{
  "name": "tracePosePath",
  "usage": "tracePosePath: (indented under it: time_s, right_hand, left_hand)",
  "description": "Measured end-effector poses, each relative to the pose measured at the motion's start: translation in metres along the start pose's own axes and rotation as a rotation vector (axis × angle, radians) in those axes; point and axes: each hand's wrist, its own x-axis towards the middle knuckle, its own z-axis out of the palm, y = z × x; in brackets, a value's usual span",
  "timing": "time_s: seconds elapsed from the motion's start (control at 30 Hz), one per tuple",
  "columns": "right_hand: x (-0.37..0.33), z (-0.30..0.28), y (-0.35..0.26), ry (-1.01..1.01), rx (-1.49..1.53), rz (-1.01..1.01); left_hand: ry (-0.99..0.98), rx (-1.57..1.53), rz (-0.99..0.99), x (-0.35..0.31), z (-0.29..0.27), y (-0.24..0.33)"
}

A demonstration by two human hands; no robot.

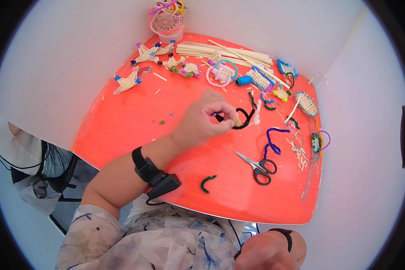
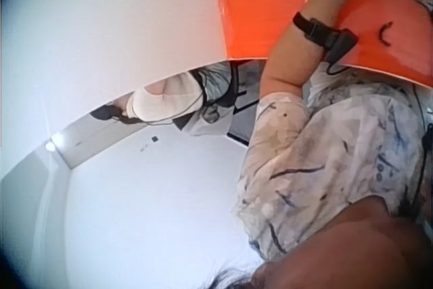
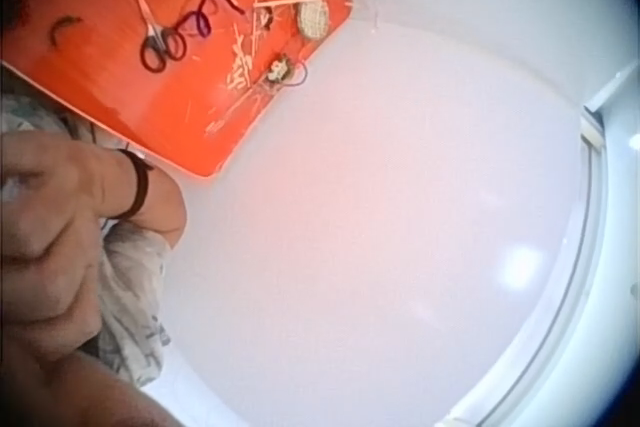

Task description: The recorder is weaving and decorating a small bamboo or straw craft item using colorful pipe cleaners and scissors.

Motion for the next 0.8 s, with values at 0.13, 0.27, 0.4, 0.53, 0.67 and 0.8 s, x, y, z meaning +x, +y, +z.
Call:
tracePosePath:
  time_s: [0.13,0.27,0.4,0.53,0.67,0.8]
  right_hand:
    - [0.002,0.029,-0.001,0.151,-0.076,-0.007]
    - [0.008,0.022,-0.002,0.052,-0.054,0.048]
    - [0.027,0.024,-0.018,0.01,-0.098,0.084]
    - [0.041,-0.002,-0.023,-0.382,-0.179,0.261]
    - [0.009,-0.008,0.0,-0.178,-0.191,0.268]
    - [-0.008,-0.031,0.006,-0.215,-0.477,0.445]
  left_hand:
    - [-0.147,0.009,0.004,-0.004,0.001,0.004]
    - [-0.179,-0.009,-0.005,-0.004,0.007,0.002]
    - [-0.179,0.033,0.048,-0.003,0.004,0.004]
    - [-0.167,0.038,0.048,-0.003,0.005,0.001]
    - [-0.187,0.043,0.021,-0.003,0.007,-0.002]
    - [-0.177,0.06,0.032,-0.004,0.005,-0.008]
